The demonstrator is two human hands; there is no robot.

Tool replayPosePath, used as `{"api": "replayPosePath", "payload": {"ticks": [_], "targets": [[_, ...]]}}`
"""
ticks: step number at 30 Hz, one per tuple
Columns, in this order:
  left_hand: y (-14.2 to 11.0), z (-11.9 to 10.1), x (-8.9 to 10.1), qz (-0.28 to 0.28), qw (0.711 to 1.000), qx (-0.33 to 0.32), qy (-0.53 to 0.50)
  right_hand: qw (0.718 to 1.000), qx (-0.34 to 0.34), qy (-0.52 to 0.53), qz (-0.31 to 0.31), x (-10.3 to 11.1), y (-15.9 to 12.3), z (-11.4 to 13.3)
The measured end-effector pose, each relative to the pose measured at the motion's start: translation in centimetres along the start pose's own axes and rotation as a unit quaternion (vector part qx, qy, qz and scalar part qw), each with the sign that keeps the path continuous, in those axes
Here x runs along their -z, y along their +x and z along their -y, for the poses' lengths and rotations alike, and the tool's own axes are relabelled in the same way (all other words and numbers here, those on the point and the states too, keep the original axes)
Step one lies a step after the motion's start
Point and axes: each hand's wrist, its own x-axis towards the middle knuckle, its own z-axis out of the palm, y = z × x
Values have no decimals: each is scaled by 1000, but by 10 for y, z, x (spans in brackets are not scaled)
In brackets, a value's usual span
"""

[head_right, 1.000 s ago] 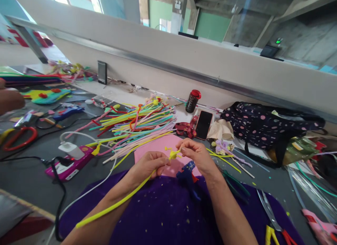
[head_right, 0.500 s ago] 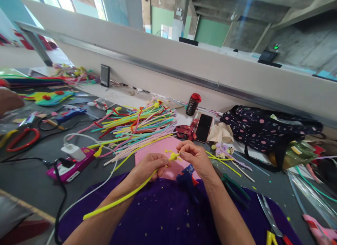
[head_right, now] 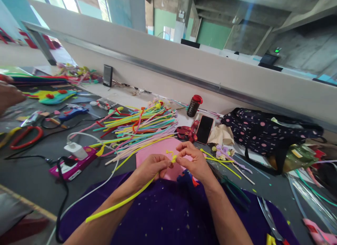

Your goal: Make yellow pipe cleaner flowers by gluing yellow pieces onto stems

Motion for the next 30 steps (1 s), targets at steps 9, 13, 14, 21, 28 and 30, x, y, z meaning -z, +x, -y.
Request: {"api": "replayPosePath", "payload": {"ticks": [9,13,14,21,28,30], "targets": [[1,2,0,-1,1000,5,-2,1000,2,-26,-10,1,1,-3],[1,2,0,-3,1000,2,3,999,0,-34,-14,1,1,-3],[1,2,0,-4,1000,1,2,999,0,-36,-15,1,1,-3],[0,2,0,-1,1000,2,4,999,-7,-48,-23,0,1,-4],[-1,1,-1,-10,1000,0,12,999,-10,-49,-19,1,1,-3],[-1,1,-1,-9,1000,-1,17,998,-12,-51,-19,2,1,-3]]}}
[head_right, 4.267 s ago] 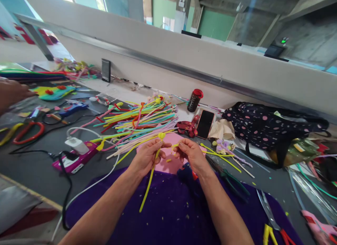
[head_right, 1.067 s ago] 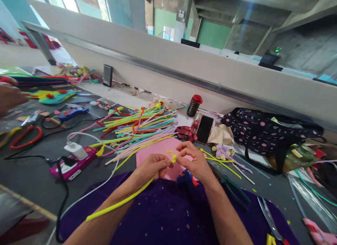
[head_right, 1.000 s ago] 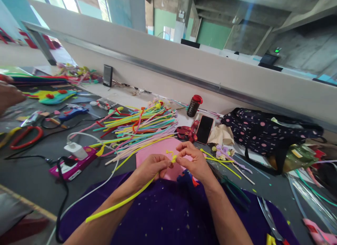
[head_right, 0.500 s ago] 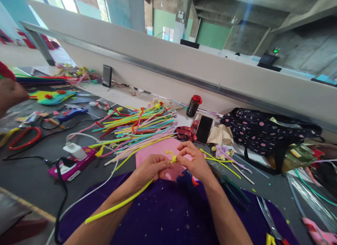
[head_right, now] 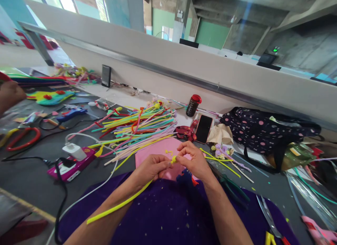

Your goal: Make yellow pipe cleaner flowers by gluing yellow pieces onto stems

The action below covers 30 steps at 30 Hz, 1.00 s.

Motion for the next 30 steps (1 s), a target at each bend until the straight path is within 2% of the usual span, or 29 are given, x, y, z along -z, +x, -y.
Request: {"api": "replayPosePath", "payload": {"ticks": [23,30], "targets": [[3,2,-1,16,1000,-5,24,1000,-16,-15,9,0,0,-3],[2,2,2,23,1000,-6,10,999,-27,31,-6,0,2,-8]]}}
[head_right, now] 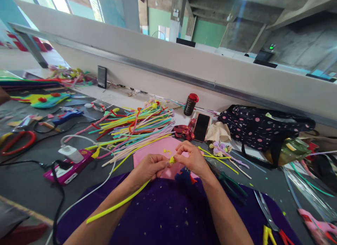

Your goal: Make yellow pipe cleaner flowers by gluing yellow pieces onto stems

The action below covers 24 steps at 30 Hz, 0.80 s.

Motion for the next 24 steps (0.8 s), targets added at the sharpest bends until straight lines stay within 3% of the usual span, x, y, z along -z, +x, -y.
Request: {"api": "replayPosePath", "payload": {"ticks": [4,10,13,18,24], "targets": [[2,3,6,22,999,2,-35,998,-10,59,-2,1,-1,0],[3,3,12,65,989,60,-120,991,-36,120,-38,3,-2,2],[3,1,12,82,982,62,-158,992,-33,122,-21,4,-2,5],[3,0,12,108,976,67,-179,995,77,18,64,2,-5,21],[4,3,12,118,973,79,-181,988,138,-39,58,-1,-7,31]]}}
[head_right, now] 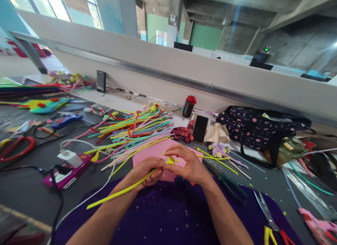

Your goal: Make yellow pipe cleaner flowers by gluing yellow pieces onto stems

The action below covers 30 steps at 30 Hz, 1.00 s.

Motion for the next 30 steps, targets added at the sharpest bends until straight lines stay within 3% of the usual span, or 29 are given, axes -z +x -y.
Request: {"api": "replayPosePath", "payload": {"ticks": [21,26,30], "targets": [[-2,-1,-2,15,998,-23,-49,998,0,-42,-41,-2,-2,-8],[-4,0,-9,-70,991,-115,-15,989,-105,93,-47,-8,-2,-11],[-5,1,-15,-94,984,-153,10,947,-166,269,-58,-18,-3,-17]]}}
